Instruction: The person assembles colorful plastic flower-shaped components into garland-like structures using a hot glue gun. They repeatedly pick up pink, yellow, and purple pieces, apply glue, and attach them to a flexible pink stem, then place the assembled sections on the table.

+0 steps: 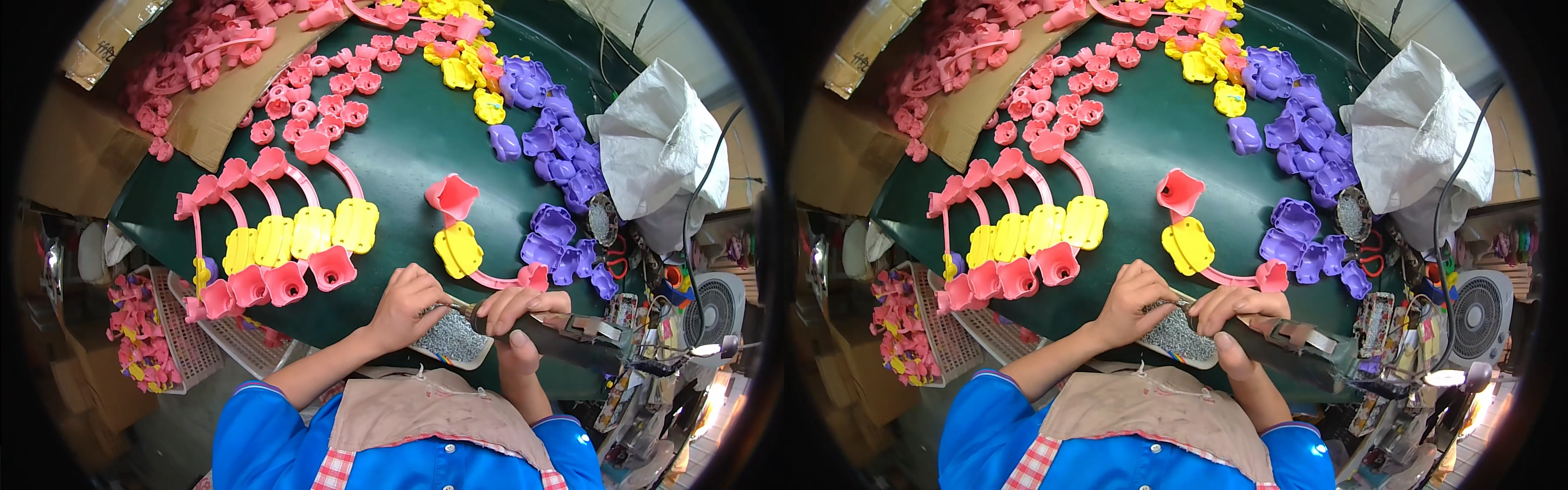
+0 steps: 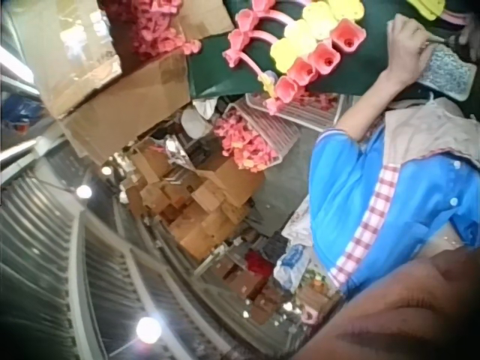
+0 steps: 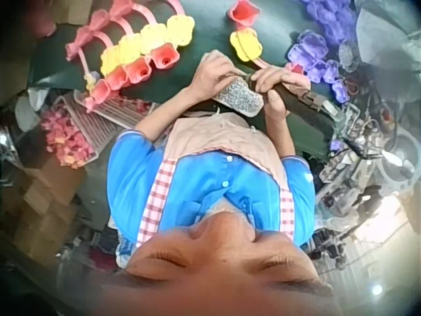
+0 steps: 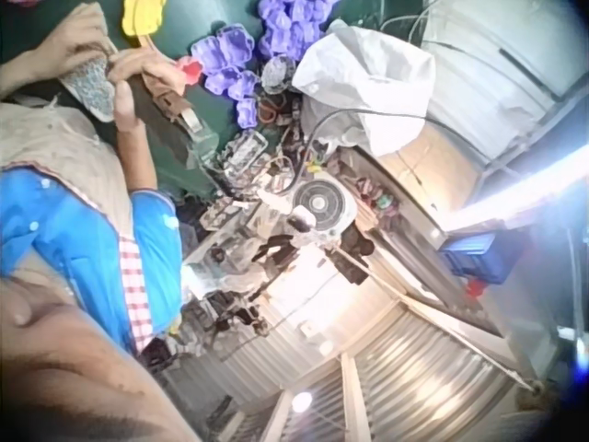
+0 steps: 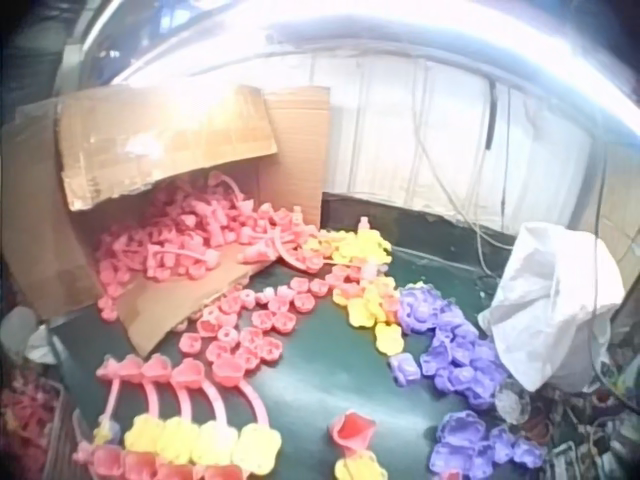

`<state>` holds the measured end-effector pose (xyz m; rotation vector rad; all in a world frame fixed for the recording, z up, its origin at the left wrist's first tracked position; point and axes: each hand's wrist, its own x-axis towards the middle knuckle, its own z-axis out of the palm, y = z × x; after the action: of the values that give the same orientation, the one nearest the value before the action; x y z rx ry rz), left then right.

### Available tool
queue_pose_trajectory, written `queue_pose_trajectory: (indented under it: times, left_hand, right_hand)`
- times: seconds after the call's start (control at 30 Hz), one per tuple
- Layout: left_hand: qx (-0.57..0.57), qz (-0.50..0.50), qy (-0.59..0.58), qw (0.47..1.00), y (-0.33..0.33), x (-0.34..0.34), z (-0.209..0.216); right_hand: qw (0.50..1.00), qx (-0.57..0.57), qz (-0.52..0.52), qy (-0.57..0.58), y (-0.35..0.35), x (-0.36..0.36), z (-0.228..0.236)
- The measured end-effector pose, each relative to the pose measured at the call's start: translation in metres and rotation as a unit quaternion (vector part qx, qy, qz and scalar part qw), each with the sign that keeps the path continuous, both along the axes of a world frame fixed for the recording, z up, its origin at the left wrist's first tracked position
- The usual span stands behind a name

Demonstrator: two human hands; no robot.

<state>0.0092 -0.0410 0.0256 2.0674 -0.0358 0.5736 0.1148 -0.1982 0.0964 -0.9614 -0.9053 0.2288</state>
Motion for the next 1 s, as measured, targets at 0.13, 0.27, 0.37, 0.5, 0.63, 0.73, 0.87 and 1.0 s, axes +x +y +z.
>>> queue_pose_trajectory:
  times: [0.13,0.27,0.37,0.5,0.63,0.73,0.87,1.0]
  left_hand:
    - [-0.023,-0.008,-0.022,0.999,-0.001,0.003,-0.002]
    - [-0.014,0.016,-0.056,0.998,-0.01,0.012,0.01]
    - [-0.022,0.033,-0.04,0.998,-0.004,0.013,0.003]
    - [-0.062,-0.003,-0.031,0.998,0.0,0.014,-0.002]
    - [-0.011,0.006,-0.045,0.999,-0.005,0.015,0.001]
    - [-0.005,0.033,-0.043,0.999,-0.003,0.021,0.003]
    - [-0.124,0.112,0.156,0.973,0.012,0.031,0.008]
    - [-0.126,0.104,0.145,0.976,0.023,0.069,-0.03]
  right_hand:
    - [1.0,-0.009,-0.006,-0.017,-0.001,-0.001,-0.002]
    - [0.997,-0.037,-0.028,-0.069,0.004,0.003,-0.005]
    - [0.998,0.003,-0.048,-0.034,-0.001,0.006,-0.001]
    - [0.998,0.016,-0.057,0.019,0.0,0.003,0.01]
    - [0.998,-0.003,-0.06,0.018,0.001,0.003,0.004]
    - [0.998,-0.009,-0.048,-0.027,0.001,0.009,0.001]
    - [0.992,-0.022,-0.077,-0.094,0.002,0.02,-0.01]
    - [0.988,-0.011,-0.124,-0.089,0.018,0.019,-0.026]
